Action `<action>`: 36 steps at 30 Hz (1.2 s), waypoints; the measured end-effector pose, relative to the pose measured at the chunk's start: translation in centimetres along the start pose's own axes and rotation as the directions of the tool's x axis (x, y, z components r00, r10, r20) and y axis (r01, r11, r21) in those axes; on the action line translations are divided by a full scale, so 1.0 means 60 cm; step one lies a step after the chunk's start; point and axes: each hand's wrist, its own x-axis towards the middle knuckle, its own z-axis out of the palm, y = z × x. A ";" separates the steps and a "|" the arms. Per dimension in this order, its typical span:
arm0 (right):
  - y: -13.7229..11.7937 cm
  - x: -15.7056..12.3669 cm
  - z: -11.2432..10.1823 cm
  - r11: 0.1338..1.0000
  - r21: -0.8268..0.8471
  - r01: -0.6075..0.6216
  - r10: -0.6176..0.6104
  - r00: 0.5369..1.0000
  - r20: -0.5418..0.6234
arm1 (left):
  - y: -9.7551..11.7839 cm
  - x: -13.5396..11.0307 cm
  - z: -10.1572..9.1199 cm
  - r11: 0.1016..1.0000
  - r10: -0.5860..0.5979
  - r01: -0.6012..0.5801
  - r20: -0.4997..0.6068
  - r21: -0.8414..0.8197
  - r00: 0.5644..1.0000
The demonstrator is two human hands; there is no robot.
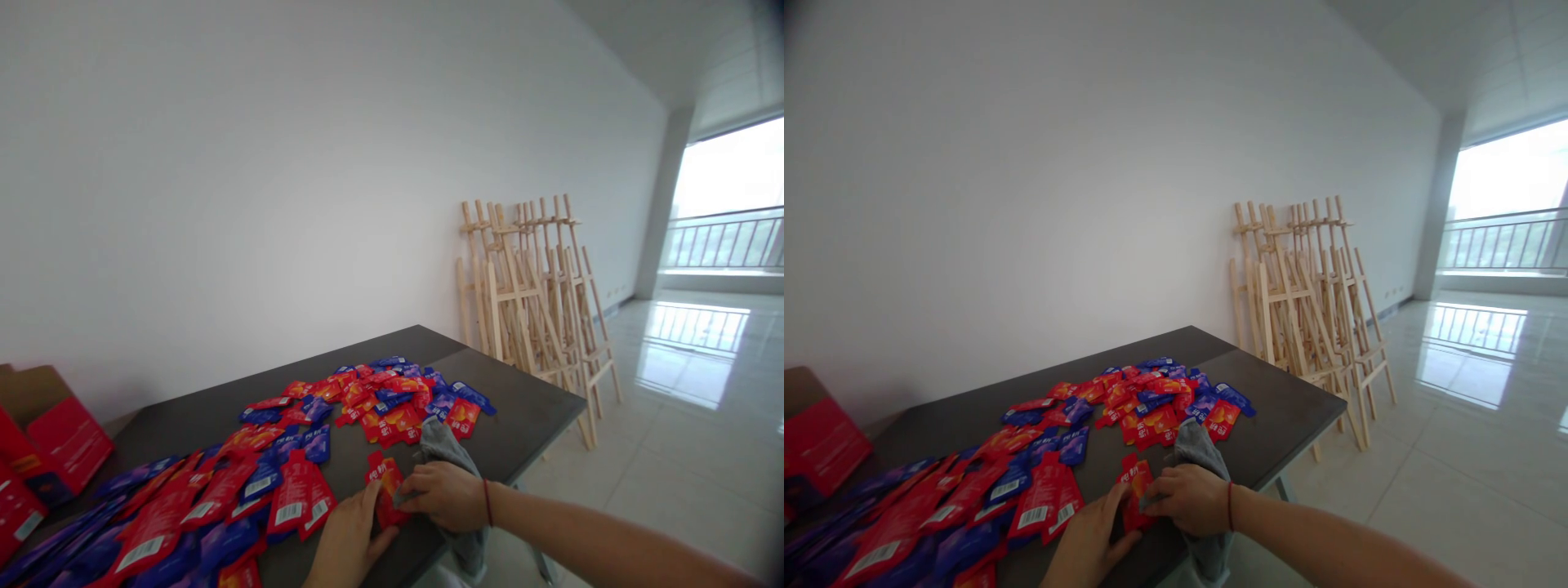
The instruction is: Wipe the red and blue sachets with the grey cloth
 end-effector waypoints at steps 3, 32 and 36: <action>0.001 0.001 0.000 0.999 -0.029 0.024 -0.024 1.000 -0.007 | -0.005 0.001 0.005 1.000 0.009 -0.009 -0.010 -0.016 1.000; 0.054 0.090 0.029 0.925 -0.100 -0.368 0.370 0.929 0.003 | 0.010 -0.001 -0.011 0.998 0.044 -0.042 -0.047 0.048 0.998; 0.042 0.066 0.026 0.955 -0.086 -0.285 0.285 0.958 -0.014 | 0.004 0.000 -0.008 0.999 0.026 -0.024 -0.063 0.038 0.998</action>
